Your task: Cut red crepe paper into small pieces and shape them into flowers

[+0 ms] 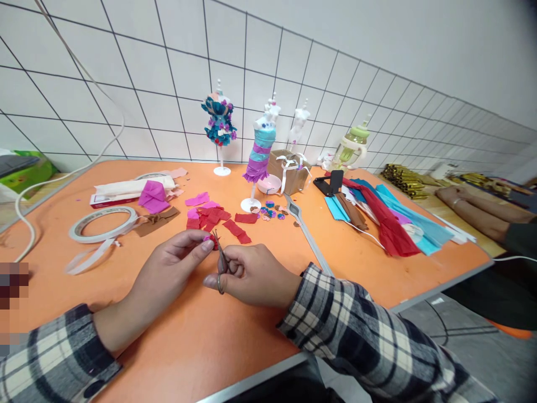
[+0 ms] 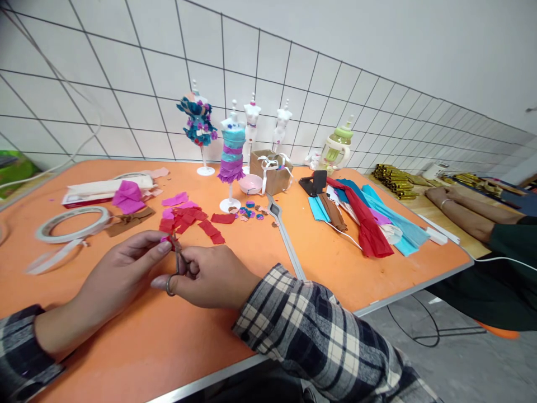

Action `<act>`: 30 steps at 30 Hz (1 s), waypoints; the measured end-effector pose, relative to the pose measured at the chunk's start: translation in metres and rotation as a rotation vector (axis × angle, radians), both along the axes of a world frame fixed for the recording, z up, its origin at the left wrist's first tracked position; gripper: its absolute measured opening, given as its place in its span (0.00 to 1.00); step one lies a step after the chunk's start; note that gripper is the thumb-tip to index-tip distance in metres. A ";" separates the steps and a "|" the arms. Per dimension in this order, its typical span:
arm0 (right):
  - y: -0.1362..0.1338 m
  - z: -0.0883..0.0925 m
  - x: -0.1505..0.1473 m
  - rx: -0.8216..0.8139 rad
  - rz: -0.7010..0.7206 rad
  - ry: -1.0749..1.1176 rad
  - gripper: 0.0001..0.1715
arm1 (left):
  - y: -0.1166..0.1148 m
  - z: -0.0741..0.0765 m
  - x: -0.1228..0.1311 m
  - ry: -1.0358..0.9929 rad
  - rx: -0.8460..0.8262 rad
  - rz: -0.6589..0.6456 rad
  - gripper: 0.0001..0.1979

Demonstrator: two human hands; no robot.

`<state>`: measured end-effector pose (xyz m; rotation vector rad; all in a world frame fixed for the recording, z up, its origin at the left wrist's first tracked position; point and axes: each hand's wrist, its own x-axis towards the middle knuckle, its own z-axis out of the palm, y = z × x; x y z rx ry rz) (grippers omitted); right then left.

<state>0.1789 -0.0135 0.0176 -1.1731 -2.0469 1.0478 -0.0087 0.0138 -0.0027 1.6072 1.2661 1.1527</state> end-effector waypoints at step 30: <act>0.001 0.001 0.000 -0.013 0.021 -0.039 0.21 | 0.000 0.000 0.000 -0.023 -0.012 0.004 0.23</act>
